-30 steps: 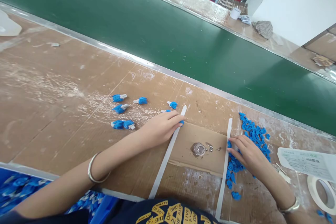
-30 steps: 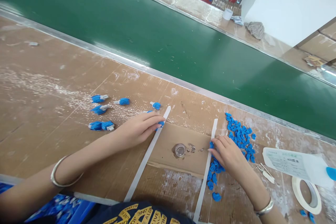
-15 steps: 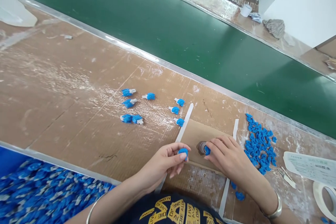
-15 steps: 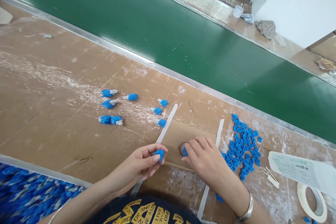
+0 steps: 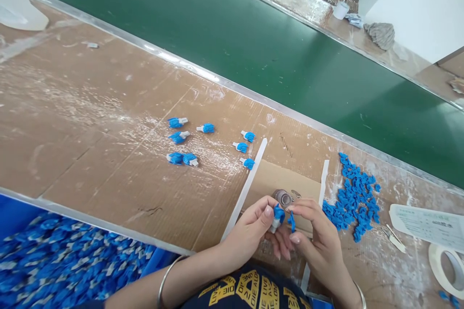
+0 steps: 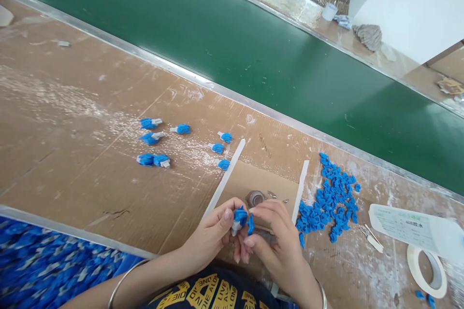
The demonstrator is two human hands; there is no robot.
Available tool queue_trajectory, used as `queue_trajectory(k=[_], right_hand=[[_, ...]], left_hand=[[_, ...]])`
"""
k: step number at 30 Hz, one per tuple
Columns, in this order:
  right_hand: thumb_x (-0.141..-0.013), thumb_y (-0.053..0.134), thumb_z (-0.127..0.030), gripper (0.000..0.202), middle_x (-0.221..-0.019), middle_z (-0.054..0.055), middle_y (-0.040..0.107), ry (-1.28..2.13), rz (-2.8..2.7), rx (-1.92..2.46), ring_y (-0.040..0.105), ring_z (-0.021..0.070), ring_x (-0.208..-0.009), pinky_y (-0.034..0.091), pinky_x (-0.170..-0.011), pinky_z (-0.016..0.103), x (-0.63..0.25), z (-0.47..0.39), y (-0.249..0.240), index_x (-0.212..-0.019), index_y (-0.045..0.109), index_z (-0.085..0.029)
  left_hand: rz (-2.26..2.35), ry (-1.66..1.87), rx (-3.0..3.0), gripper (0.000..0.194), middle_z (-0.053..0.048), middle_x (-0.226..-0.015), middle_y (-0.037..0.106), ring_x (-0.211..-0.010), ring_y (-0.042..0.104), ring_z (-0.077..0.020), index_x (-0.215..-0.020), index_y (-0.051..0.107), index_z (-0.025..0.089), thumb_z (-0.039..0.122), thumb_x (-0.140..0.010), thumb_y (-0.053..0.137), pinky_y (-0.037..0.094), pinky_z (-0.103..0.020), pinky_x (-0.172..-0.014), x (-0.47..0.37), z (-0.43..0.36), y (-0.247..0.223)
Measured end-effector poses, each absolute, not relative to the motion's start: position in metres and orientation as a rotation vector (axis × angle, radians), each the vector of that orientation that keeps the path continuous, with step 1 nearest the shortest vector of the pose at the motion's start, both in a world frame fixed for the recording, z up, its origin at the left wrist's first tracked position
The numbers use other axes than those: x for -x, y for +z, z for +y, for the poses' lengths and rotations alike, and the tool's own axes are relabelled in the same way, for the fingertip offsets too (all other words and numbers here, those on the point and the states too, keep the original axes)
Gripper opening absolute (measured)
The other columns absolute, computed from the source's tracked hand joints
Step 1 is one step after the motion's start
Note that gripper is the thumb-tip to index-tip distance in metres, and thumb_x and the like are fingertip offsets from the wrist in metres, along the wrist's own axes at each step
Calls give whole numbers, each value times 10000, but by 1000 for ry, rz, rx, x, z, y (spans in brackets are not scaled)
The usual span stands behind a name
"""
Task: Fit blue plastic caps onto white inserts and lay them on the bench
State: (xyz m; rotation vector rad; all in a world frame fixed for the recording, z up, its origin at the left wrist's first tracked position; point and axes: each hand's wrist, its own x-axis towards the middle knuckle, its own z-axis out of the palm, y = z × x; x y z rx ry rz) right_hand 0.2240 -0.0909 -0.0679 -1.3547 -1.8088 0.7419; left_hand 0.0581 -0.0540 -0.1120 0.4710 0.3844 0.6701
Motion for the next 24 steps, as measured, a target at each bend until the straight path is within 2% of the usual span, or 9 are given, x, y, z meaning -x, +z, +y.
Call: queue_trajectory(k=[7, 14, 17, 24], right_hand=[[-1074, 497, -370, 223, -1089, 93, 637, 484, -1901, 1397, 617, 244, -994, 532, -851, 368, -212, -89, -64, -1225, 565, -221], [-1073, 509, -339, 170, -1070, 101, 663, 406, -1870, 1461, 629, 263, -1000, 533, -830, 419, -199, -94, -69, -1175, 573, -218], [-1072, 509, -301, 140, -1083, 104, 677, 404, -1825, 1477, 628, 268, -1030, 539, -868, 444, -192, -99, -73, -1152, 587, -217], [-1067, 513, -293, 265, -1252, 119, 659, 443, -1757, 1413, 581, 284, -1210, 553, -944, 488, -183, -108, -82, -1326, 532, -242]], left_hand=[[456, 682, -500, 480, 20, -705, 657, -573, 661, -138, -915, 497, 202, 664, -882, 624, 540, -236, -564, -53, -54, -103], [513, 665, -593, 457, 22, -673, 651, -576, 652, -139, -869, 488, 202, 633, -890, 640, 510, -228, -565, -47, -50, -97], [522, 635, -634, 449, 27, -666, 639, -560, 642, -143, -869, 482, 211, 633, -893, 634, 496, -232, -547, -43, -49, -97], [512, 514, -655, 454, 30, -687, 602, -573, 608, -144, -856, 468, 228, 644, -875, 650, 510, -256, -573, -35, -53, -98]])
